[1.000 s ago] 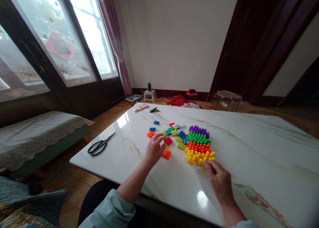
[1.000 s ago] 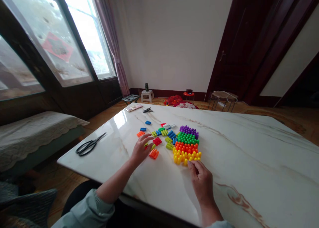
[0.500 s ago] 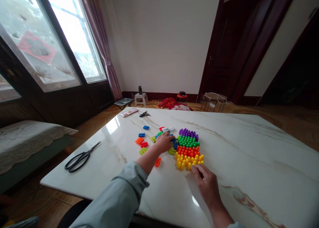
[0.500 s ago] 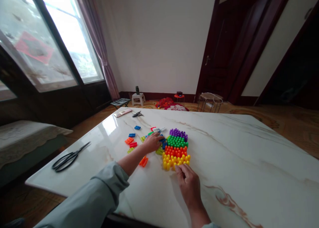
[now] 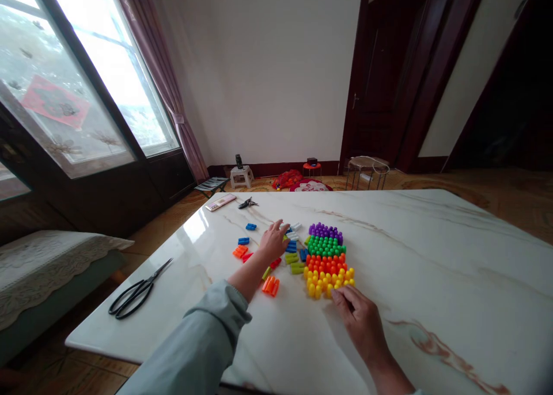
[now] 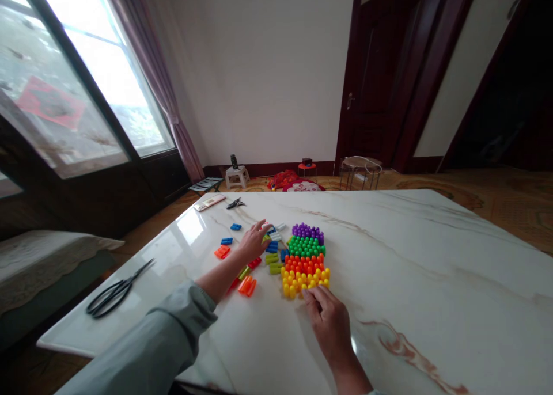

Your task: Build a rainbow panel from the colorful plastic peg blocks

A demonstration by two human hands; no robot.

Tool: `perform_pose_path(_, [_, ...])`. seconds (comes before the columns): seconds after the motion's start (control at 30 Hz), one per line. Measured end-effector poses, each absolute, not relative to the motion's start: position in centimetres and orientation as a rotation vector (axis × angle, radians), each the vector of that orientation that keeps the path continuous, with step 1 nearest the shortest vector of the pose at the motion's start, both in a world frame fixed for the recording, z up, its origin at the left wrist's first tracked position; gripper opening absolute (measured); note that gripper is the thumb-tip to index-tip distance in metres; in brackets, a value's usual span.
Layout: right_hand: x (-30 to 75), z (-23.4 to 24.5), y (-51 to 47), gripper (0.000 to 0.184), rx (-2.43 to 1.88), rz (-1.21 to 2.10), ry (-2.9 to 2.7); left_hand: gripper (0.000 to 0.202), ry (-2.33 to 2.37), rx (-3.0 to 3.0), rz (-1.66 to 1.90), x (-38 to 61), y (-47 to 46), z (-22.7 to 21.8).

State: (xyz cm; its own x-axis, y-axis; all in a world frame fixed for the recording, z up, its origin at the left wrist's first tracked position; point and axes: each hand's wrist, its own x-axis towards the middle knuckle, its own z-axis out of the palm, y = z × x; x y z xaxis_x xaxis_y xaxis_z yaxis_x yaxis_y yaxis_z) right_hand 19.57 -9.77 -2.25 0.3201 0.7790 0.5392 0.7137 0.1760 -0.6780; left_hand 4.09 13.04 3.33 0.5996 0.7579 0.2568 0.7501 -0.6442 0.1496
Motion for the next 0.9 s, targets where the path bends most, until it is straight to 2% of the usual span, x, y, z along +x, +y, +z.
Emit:
perform_pose_path(0.07, [19.6, -2.5, -9.7, 0.028, -1.554, 0.078, -1.407, 0.047, 1.280, 2.786, 0.417, 4.8, 14.0, 3.0])
perform_pose_path(0.2, [19.7, -2.7, -9.6, 0.029, -1.579, 0.093, -1.417, 0.029, 1.299, 2.744, 0.317, 6.0, 15.7, 2.4])
perform_pose_path(0.43, [19.6, -2.2, -9.7, 0.029, -1.569, 0.084, -1.424, 0.037, 1.427, 2.701, 0.313, 3.2, 15.5, 2.3])
perform_pose_path(0.9, [19.4, -1.7, -9.9, 0.033, -1.583, -0.014, -1.431, 0.018, 1.630, 2.570, 0.328, 0.6, 11.9, 2.4])
